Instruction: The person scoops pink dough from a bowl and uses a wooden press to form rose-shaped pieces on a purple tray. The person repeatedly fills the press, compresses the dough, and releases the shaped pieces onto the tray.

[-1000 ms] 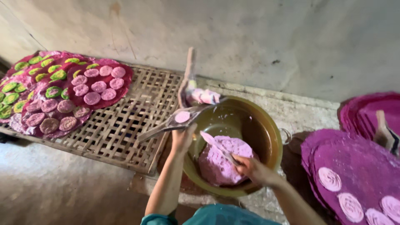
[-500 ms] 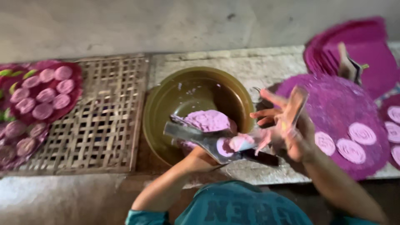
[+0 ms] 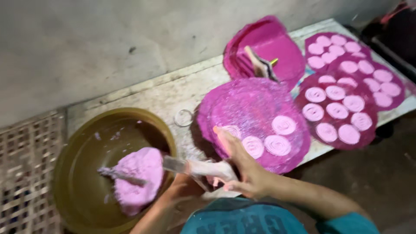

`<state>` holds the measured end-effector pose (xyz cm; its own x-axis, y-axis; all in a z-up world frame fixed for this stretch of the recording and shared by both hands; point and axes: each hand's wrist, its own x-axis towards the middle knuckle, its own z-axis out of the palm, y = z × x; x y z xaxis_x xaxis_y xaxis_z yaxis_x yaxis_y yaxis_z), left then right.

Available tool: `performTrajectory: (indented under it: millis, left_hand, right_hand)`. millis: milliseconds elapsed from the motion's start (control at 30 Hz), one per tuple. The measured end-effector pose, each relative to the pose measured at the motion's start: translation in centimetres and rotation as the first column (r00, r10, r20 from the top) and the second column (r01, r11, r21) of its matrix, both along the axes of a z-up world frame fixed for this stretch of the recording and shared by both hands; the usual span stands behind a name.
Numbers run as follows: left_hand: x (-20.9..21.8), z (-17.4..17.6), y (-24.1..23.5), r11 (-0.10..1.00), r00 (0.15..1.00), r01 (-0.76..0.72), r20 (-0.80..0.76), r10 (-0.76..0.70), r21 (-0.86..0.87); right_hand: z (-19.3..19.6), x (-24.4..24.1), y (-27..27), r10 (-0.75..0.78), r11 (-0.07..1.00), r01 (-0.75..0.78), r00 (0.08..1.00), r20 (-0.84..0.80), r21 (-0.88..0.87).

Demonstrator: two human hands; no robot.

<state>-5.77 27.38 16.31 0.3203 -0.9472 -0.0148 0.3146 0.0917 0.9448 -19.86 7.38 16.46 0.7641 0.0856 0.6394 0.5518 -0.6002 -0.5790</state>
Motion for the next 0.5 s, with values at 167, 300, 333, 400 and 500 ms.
performTrajectory:
  millis: [167,300,333,400,500]
  left_hand:
    - [1.5,-4.7,-9.7,0.971,0.968,0.240,-0.072,-0.239,0.001]
    - [8.7,-11.1,-17.3,0.997,0.679,-0.079,0.733,0.034,0.026]
    - [11.4,-12.9,-18.5,0.942,0.076,-0.294,0.978,0.193,-0.163]
    - [15.8,-16.4,-18.8,0.549,0.169,-0.824,0.986,0.009,0.136]
    - [18.1,-21.2,-17.9,0.505,0.569,-0.769,0.781,0.260,0.392]
  right_hand:
    - [-9.3,-6.3,-12.6,0.588,0.779,0.103,0.219,-0.778,0.618]
    - [-18.2,-12.3,-17.2,0.321,0.757,0.206,0.709,-0.628,0.620]
    - [-19.4,-13.9,-18.6,0.229,0.764,0.283,0.721,-0.654,0.580]
    - [-20.9,-16.5,-20.4,0.122,0.670,0.400,0.771,-0.625,0.625]
    - [-20.5,-18.7,-22.0,0.056,0.425,0.442,0.858,-0.510,0.790]
